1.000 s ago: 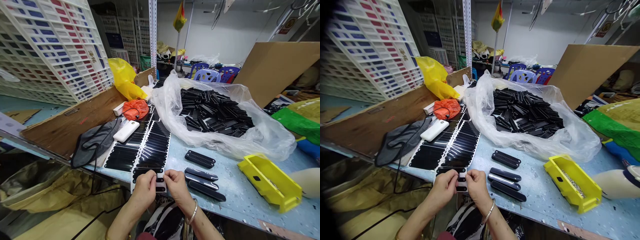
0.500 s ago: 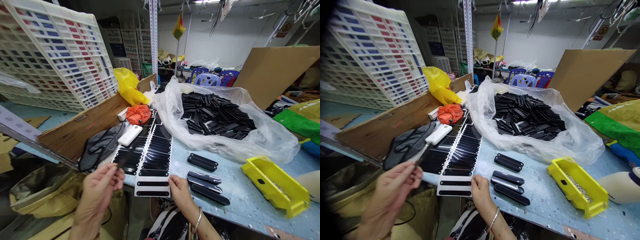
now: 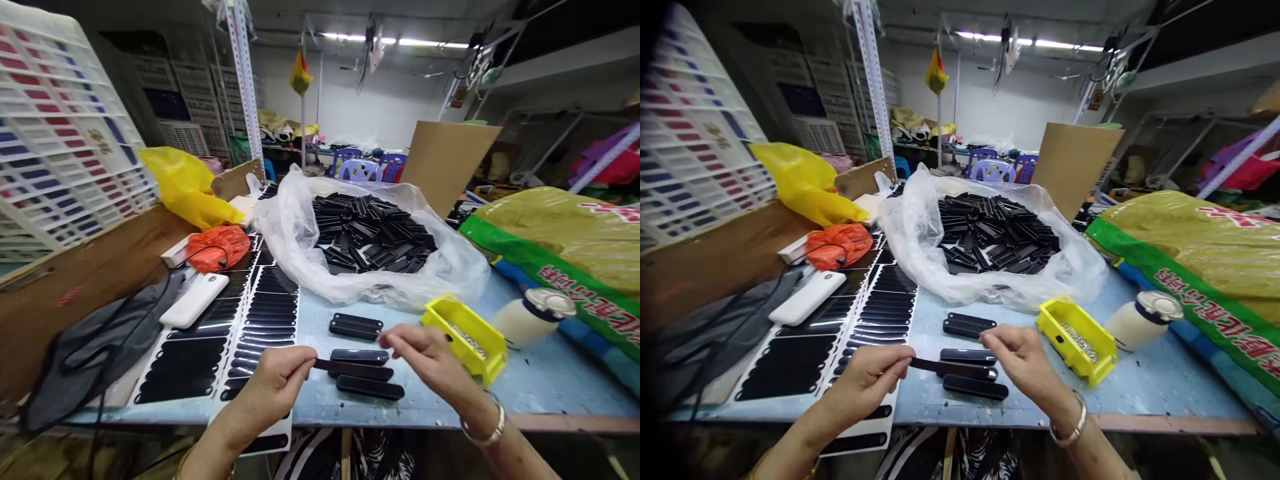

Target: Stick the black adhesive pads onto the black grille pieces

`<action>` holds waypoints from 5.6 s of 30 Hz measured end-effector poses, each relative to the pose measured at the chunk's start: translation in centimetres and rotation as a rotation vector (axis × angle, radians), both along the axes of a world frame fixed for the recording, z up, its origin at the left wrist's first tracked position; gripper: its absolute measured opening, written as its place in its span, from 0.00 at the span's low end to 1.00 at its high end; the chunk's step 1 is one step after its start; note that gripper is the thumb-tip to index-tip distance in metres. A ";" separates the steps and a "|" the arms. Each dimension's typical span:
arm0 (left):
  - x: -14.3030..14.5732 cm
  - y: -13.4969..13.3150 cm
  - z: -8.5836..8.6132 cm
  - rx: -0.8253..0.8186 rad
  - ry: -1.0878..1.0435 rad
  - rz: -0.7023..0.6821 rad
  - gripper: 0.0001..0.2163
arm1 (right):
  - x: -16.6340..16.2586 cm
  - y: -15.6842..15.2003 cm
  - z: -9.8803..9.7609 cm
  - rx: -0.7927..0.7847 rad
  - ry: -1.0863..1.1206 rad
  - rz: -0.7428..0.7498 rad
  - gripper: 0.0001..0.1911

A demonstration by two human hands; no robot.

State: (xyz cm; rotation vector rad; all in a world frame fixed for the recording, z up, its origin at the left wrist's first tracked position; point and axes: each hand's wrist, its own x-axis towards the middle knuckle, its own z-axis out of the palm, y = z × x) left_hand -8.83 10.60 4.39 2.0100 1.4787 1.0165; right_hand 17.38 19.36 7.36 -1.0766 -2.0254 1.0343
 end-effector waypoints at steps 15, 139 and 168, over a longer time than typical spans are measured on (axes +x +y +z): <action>2.4 5.6 -3.1 0.547 0.272 -0.051 0.13 | 0.2 3.4 -3.2 -0.668 0.198 0.233 0.16; 4.4 10.8 -8.7 -0.634 -0.750 0.342 0.10 | -0.2 7.4 -10.3 0.395 -0.358 0.239 0.08; 5.0 11.3 -8.4 -0.649 -0.659 0.412 0.12 | 0.0 7.6 -10.9 0.387 -0.333 0.213 0.06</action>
